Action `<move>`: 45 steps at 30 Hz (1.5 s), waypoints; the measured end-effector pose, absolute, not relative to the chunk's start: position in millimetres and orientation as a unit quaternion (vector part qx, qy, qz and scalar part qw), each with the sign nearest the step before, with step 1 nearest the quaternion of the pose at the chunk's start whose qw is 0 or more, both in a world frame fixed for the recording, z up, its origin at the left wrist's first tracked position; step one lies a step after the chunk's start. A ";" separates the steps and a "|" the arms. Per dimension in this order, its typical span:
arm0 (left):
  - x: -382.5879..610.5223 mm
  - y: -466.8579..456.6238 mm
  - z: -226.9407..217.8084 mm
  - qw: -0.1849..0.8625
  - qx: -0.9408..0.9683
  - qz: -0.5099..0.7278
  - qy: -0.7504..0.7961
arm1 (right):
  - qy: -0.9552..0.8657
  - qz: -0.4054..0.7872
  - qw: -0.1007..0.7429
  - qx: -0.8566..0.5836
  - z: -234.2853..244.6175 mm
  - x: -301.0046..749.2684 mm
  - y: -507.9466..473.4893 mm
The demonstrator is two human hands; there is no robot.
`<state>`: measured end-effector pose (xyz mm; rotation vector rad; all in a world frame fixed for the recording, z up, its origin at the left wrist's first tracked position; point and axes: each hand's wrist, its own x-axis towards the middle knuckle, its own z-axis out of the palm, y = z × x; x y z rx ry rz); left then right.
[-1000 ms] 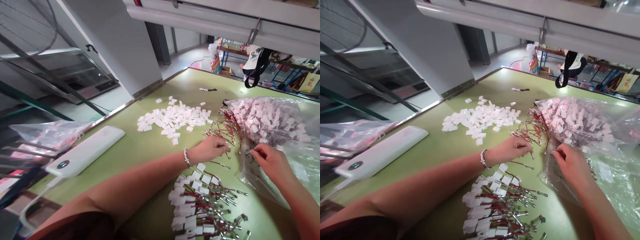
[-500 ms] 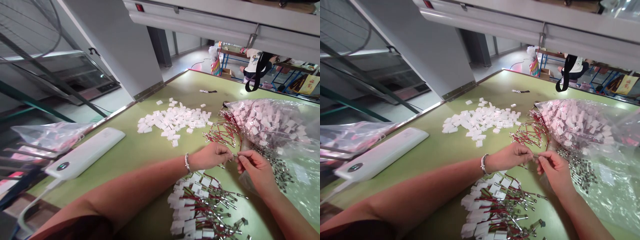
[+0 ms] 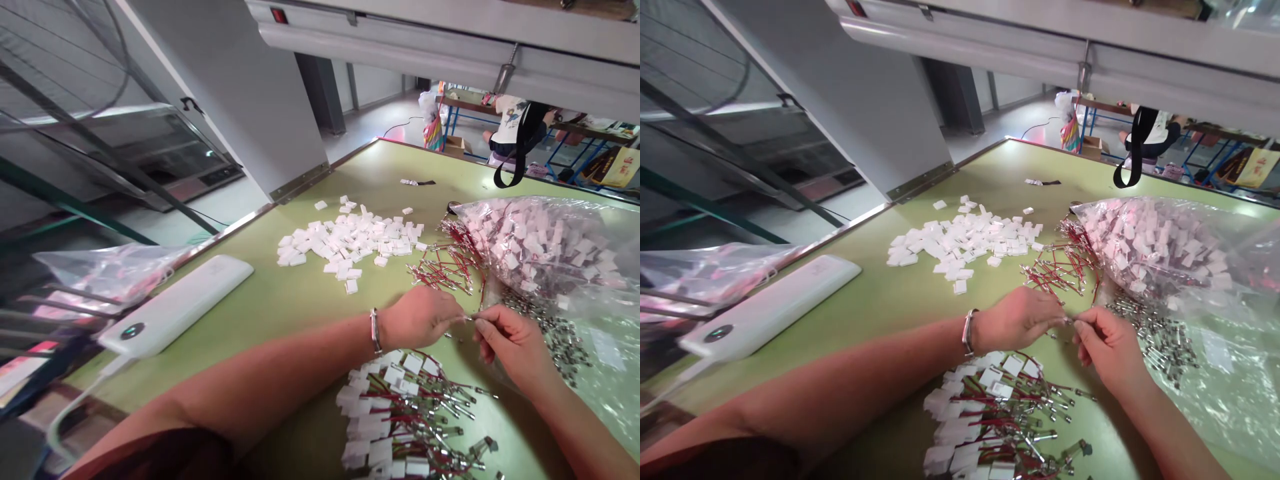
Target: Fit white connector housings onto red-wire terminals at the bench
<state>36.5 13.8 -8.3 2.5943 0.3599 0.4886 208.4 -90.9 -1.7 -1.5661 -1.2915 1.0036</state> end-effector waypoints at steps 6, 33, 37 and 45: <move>34.8 15.0 -9.6 0.068 0.985 0.140 0.073 | -0.490 0.430 0.386 -0.653 -11.1 204.6 -94.5; 37.0 52.9 -2.6 0.502 0.706 0.430 0.253 | -0.652 0.075 -0.116 -0.746 16.3 256.6 -79.9; 35.9 60.4 1.5 0.645 0.585 0.434 0.232 | -0.676 0.054 -0.099 -0.728 4.6 255.0 -76.2; 40.1 35.0 11.0 0.533 0.746 0.266 0.298 | -0.649 0.074 0.116 -0.749 16.5 251.8 -82.9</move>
